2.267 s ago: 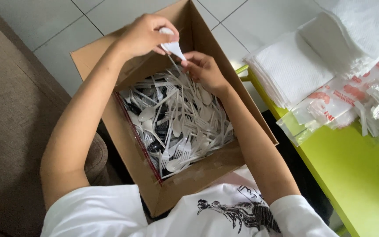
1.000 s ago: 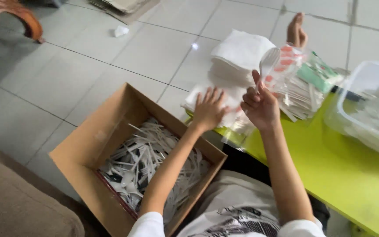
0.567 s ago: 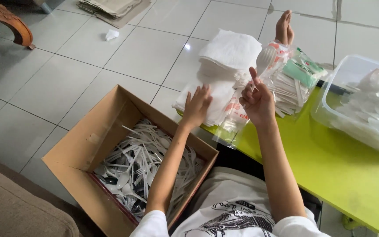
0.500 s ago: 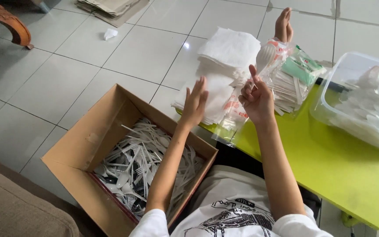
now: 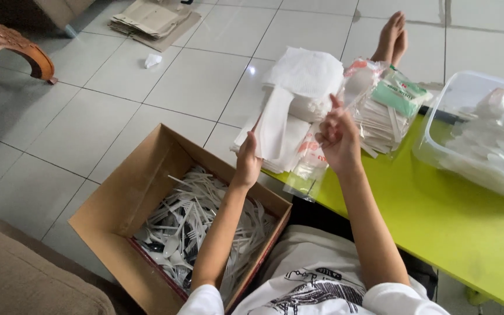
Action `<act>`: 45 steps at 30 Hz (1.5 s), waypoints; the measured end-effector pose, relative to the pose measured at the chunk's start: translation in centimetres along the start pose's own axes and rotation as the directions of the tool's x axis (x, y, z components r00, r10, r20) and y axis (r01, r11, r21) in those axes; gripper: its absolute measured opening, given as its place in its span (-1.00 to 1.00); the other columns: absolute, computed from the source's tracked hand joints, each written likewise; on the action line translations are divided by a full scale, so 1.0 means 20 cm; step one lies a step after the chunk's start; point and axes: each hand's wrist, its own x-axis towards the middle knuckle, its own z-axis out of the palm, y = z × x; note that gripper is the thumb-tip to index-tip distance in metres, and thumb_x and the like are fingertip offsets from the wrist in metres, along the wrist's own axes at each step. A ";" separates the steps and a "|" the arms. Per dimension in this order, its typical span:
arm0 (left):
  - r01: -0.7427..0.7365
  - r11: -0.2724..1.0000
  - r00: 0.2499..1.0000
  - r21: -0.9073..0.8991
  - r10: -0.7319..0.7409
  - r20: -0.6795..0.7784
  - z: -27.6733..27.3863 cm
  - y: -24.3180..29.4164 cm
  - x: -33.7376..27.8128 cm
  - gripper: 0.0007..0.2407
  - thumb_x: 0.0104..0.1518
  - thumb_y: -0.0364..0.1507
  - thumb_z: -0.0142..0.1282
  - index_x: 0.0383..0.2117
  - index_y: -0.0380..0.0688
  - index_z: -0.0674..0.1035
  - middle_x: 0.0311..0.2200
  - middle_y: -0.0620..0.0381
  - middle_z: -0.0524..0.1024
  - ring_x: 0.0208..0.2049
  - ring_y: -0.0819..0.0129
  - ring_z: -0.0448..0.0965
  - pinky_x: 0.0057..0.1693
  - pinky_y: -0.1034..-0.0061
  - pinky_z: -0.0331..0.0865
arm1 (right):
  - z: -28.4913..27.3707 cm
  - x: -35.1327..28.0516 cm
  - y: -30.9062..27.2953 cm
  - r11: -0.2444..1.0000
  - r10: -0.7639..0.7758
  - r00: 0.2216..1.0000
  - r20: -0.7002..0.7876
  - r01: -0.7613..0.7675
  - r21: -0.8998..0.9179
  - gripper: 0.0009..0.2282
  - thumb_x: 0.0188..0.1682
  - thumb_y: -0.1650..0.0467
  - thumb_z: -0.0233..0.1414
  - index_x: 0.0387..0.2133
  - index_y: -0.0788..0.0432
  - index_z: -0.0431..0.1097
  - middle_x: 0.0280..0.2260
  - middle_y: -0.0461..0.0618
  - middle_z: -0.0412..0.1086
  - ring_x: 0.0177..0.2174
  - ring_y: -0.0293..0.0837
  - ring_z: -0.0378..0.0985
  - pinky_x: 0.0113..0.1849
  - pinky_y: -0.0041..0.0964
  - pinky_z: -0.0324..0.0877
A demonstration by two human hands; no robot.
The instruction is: Wrapping individual plastic spoons in paper napkins and placing them aside.
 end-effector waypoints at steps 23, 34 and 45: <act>-0.883 0.313 0.295 0.349 -0.208 0.933 1.00 -0.56 -0.21 -0.58 0.16 -0.01 -0.07 -0.14 -0.08 0.52 0.11 0.05 0.41 0.15 0.17 0.39 0.24 -0.04 0.20 | -1.31 -0.60 -1.03 0.332 -0.412 0.881 0.231 0.381 -0.863 -0.78 0.27 0.60 -0.08 0.12 0.18 0.32 -0.21 -0.12 0.29 -0.30 -0.29 0.32 -0.18 -0.43 0.36; -0.767 0.343 0.442 0.542 -0.331 0.834 0.81 -0.82 -0.07 -0.66 -0.01 -0.21 0.06 -0.03 0.38 0.55 0.18 0.24 0.37 0.23 0.09 0.45 0.26 -0.17 0.27 | -0.90 -0.64 -0.92 -0.096 0.128 0.984 0.126 0.139 -0.986 -0.63 0.06 0.40 0.01 0.15 0.11 0.42 -0.13 0.30 0.51 -0.16 0.31 0.57 -0.10 0.19 0.46; -0.848 0.192 0.458 0.494 -0.204 0.865 0.85 -0.73 -0.05 -0.54 0.18 0.16 -0.22 0.10 0.44 0.53 0.15 0.25 0.45 0.22 0.24 0.45 0.21 0.05 0.37 | -1.00 -0.64 -0.91 -0.364 0.116 0.985 0.125 0.159 -0.918 -0.61 0.11 0.34 -0.09 0.22 0.01 0.37 -0.05 0.20 0.45 -0.09 0.27 0.55 -0.10 0.11 0.50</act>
